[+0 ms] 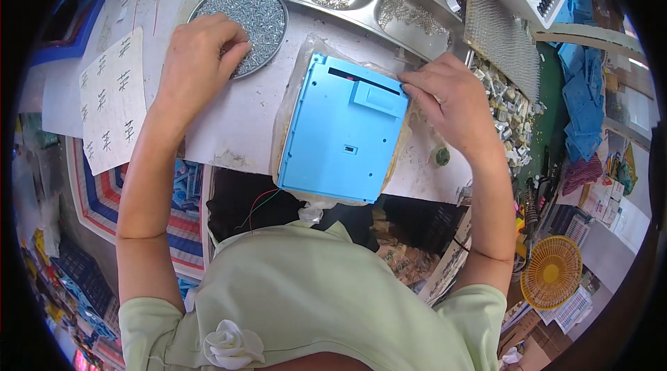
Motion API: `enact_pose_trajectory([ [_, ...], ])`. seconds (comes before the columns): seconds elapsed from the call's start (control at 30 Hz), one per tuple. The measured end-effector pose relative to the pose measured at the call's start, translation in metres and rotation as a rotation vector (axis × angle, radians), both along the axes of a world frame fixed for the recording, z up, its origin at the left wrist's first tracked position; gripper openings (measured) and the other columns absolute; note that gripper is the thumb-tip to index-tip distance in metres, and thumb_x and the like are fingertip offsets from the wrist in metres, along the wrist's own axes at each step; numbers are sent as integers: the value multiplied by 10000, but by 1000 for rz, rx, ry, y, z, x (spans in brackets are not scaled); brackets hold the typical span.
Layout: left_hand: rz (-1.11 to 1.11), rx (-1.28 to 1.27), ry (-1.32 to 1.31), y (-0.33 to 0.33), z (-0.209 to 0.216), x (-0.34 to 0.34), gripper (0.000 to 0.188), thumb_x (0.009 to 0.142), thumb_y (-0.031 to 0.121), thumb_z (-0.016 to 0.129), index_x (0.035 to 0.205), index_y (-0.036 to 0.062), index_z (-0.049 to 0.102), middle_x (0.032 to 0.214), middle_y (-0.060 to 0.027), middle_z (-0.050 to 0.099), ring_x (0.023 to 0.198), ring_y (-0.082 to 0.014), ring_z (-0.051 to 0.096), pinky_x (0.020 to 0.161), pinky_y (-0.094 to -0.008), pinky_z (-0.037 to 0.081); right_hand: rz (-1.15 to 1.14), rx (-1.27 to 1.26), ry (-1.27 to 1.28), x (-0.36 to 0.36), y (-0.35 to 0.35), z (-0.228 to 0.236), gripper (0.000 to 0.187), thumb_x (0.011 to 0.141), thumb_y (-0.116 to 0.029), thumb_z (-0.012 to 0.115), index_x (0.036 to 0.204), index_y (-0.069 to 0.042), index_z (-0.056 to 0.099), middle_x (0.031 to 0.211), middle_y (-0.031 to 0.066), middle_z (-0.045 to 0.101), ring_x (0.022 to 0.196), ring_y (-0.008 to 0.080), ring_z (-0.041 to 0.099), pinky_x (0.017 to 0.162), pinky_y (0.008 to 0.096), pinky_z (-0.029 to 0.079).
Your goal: Manually assembling and soldering components into a plastic electronic casing.
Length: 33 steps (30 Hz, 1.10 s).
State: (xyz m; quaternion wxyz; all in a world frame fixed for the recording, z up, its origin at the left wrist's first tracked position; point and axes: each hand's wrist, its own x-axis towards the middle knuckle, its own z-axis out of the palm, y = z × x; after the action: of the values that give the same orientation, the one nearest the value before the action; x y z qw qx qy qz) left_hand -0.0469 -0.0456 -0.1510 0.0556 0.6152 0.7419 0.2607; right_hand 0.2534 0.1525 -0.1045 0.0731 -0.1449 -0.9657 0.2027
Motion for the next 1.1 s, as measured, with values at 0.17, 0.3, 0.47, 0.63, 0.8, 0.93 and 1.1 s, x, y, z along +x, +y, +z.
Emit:
enact_pose_trajectory([
  [0.17,90,38,-77,0,2,3,132,864,99,741,883,-19,684,844,-132,674,779,-287,658,721,-374,504,116,61,-228,-22,10,20,99,820,-132,713,806,-38,744,786,143,684,820,346,648,761,457,531],
  [0.3,135,34,-99,1,0,2,130,848,131,756,854,12,702,820,-121,682,744,-305,665,687,-403,518,94,-64,-477,-42,16,35,149,787,-96,718,878,14,761,787,149,707,705,298,657,689,386,525],
  [0.47,84,148,-50,-4,-6,-4,118,853,123,748,863,14,703,824,-121,682,744,-306,664,679,-402,515,-29,-308,-523,-43,26,34,185,763,-99,755,921,-5,775,786,139,723,650,265,667,661,354,516],
  [0.63,92,199,-101,-12,-9,-8,93,882,68,725,921,-12,698,862,-126,664,762,-260,648,685,-345,502,-73,-346,-191,-68,26,34,144,788,-144,757,901,-58,780,787,103,726,757,317,673,738,410,535],
  [0.8,170,209,-171,-11,-2,-1,103,859,111,747,911,25,721,852,-131,687,741,-297,653,674,-369,515,281,384,187,-170,-25,-19,87,805,-162,769,871,-105,771,871,50,710,946,275,633,839,410,513],
  [0.93,235,194,-505,-28,10,8,109,902,107,746,934,6,721,832,-60,683,726,-152,619,673,-289,498,362,570,-47,-205,-34,-31,114,818,-207,735,848,-102,769,893,42,714,1000,245,632,875,427,488],
  [1.1,135,98,-1075,-36,17,32,133,979,118,708,979,-14,702,872,34,654,807,-31,561,729,-221,477,274,488,-111,-213,-35,-23,144,845,-214,666,843,-106,763,905,39,721,1018,247,622,869,436,478],
])
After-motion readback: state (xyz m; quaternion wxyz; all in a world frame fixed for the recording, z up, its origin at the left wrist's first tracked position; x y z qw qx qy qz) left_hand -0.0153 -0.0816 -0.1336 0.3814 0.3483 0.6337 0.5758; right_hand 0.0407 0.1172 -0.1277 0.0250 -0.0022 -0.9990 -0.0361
